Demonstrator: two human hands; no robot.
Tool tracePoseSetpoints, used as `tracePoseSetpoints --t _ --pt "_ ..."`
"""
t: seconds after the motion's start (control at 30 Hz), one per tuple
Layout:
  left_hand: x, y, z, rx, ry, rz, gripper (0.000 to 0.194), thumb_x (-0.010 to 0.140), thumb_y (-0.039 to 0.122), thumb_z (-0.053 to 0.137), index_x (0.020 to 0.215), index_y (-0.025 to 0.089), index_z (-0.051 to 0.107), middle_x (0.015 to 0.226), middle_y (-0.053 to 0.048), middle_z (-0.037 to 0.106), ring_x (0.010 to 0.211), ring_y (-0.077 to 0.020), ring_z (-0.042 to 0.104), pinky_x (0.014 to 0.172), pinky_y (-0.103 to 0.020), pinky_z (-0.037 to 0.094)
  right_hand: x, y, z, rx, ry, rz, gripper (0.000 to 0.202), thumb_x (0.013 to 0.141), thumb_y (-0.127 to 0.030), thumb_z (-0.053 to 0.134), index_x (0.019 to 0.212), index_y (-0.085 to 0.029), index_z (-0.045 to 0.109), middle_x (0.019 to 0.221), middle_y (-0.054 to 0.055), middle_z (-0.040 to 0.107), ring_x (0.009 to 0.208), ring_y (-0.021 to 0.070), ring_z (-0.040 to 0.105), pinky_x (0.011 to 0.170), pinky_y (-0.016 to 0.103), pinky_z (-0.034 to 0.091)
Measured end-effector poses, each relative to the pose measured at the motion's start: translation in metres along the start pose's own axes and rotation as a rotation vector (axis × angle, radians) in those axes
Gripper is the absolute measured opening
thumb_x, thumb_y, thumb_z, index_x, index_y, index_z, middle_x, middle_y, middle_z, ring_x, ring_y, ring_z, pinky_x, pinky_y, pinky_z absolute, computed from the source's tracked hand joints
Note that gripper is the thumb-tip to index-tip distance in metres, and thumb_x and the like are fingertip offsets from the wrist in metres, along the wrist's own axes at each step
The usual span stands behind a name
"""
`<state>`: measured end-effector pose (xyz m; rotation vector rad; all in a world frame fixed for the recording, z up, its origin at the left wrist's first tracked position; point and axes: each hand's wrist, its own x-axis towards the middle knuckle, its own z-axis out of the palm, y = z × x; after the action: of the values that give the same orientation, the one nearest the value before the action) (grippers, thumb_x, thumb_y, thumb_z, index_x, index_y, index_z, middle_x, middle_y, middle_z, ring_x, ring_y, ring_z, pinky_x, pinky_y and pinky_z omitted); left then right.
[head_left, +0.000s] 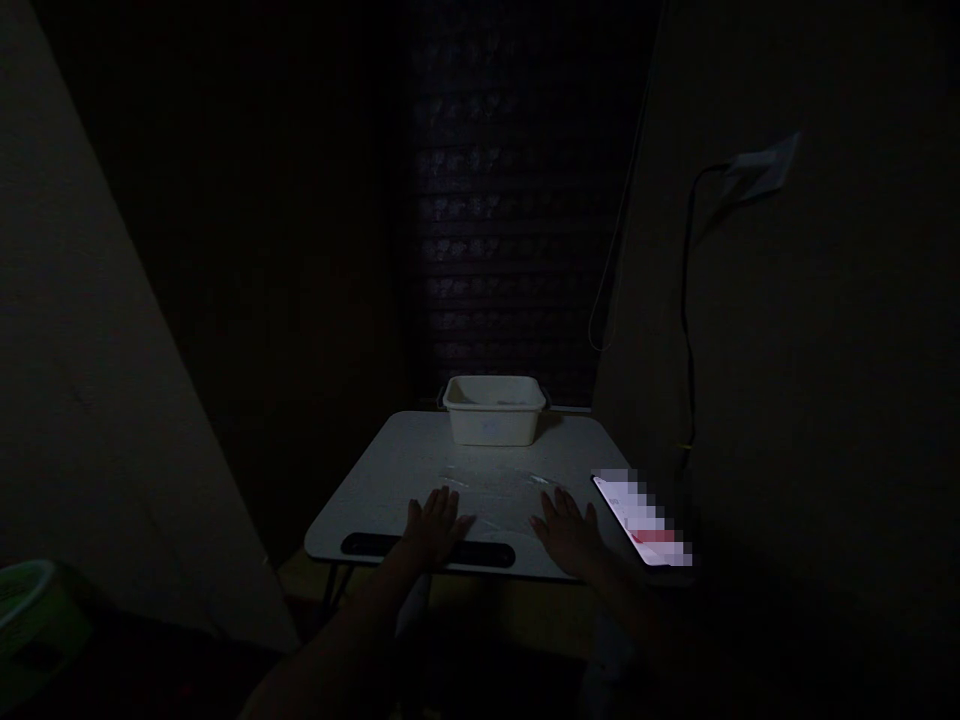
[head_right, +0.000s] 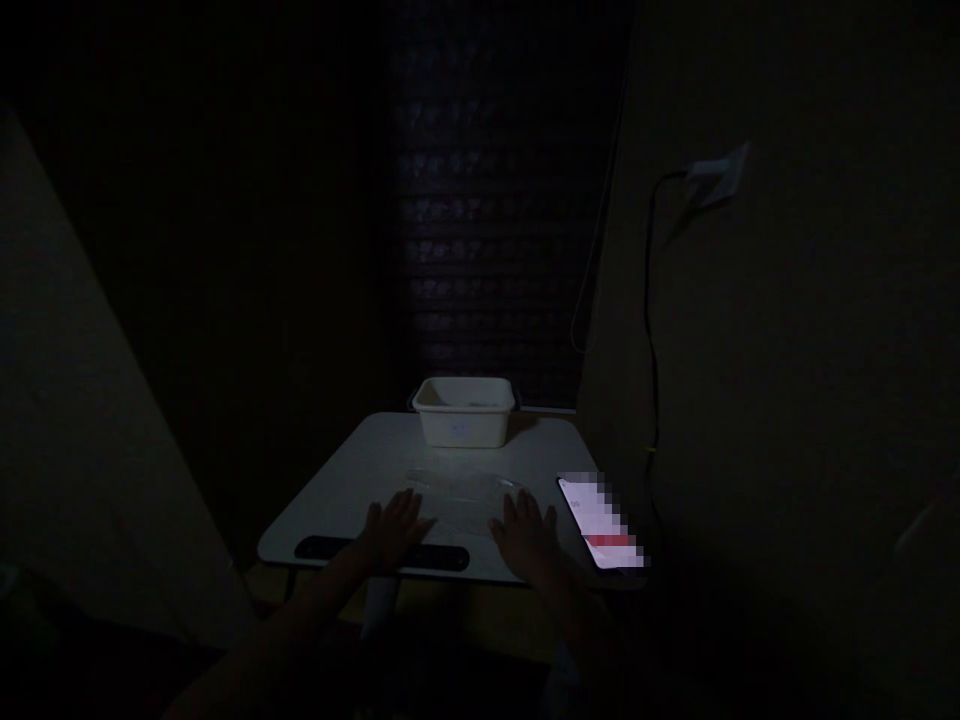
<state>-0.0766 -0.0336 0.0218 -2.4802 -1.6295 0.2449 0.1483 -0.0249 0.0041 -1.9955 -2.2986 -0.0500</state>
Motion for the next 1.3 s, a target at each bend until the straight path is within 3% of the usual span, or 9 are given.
tracePoseSetpoints --t 0.23,0.4,0.53,0.63,0.73,0.87,1.0,1.3 --pt "-0.003 0.001 -0.006 -0.025 -0.026 0.007 0.037 0.077 0.029 0.014 0.113 0.035 0.019 0.124 -0.005 0.016 0.11 -0.0287 0.008 0.072 -0.057 0.015 -0.001 0.008 0.0 0.005 0.042 -0.04 0.052 0.073 -0.045 0.014 0.114 -0.015 0.026 0.12 0.011 0.023 0.109 0.0213 0.014 0.081 0.047 0.012" --pt "-0.002 0.004 -0.009 -0.035 -0.039 -0.058 0.038 0.076 0.03 0.013 0.113 0.029 0.023 0.123 -0.006 0.019 0.109 -0.0287 0.011 0.073 -0.056 0.015 0.003 0.01 -0.016 -0.013 0.139 -0.03 0.038 0.072 -0.033 0.025 0.101 -0.016 0.042 0.112 0.011 0.036 0.1 0.0206 0.031 0.078 0.039 0.02" --pt "-0.002 0.003 -0.005 -0.035 -0.011 -0.144 0.043 0.076 0.036 0.01 0.114 0.022 0.023 0.122 -0.01 0.021 0.108 -0.0281 0.015 0.076 -0.054 0.016 0.009 0.005 -0.028 -0.008 0.235 -0.028 0.034 0.072 -0.025 0.025 0.094 -0.015 0.047 0.104 0.011 0.043 0.09 0.0182 0.041 0.076 0.033 0.024" --pt "-0.004 0.005 -0.002 -0.018 0.058 -0.191 0.047 0.075 0.039 0.007 0.115 0.019 0.022 0.122 -0.011 0.021 0.108 -0.0281 0.016 0.077 -0.053 0.016 0.01 -0.008 -0.028 0.016 0.247 -0.106 0.037 0.074 -0.025 0.02 0.101 -0.013 0.042 0.106 0.01 0.043 0.096 0.0171 0.037 0.08 0.032 0.021" --pt "-0.005 0.009 0.0 -0.007 0.108 -0.152 0.047 0.075 0.041 0.007 0.116 0.021 0.019 0.123 -0.008 0.017 0.109 -0.0267 0.012 0.078 -0.051 0.016 0.005 -0.028 -0.021 0.036 0.204 -0.236 0.043 0.076 -0.031 0.015 0.111 -0.012 0.031 0.114 0.009 0.035 0.105 0.0174 0.025 0.086 0.036 0.012" --pt "-0.004 0.012 0.001 -0.014 0.064 -0.101 0.043 0.075 0.039 0.008 0.115 0.026 0.019 0.123 -0.006 0.02 0.109 -0.0261 0.014 0.077 -0.049 0.018 -0.003 -0.043 -0.013 0.064 0.077 -0.344 0.051 0.076 -0.041 0.007 0.116 -0.013 0.021 0.121 0.008 0.022 0.11 0.0173 0.012 0.087 0.04 0.001" --pt "-0.005 0.011 -0.002 -0.026 0.028 -0.079 0.04 0.076 0.036 0.011 0.114 0.029 0.021 0.123 -0.006 0.019 0.108 -0.0283 0.014 0.075 -0.052 0.017 -0.004 -0.035 -0.01 0.054 -0.01 -0.309 0.054 0.075 -0.043 0.004 0.117 -0.013 0.017 0.123 0.008 0.017 0.111 0.0165 0.008 0.087 0.042 -0.003" --pt "-0.008 0.015 -0.01 -0.075 -0.012 -0.092 0.04 0.075 0.036 0.013 0.113 0.029 0.024 0.122 -0.005 0.021 0.108 -0.03 0.014 0.074 -0.054 0.016 -0.003 0.005 -0.003 -0.011 -0.022 -0.164 0.054 0.074 -0.045 0.006 0.117 -0.014 0.019 0.123 0.007 0.017 0.111 0.0176 0.007 0.085 0.045 -0.002"
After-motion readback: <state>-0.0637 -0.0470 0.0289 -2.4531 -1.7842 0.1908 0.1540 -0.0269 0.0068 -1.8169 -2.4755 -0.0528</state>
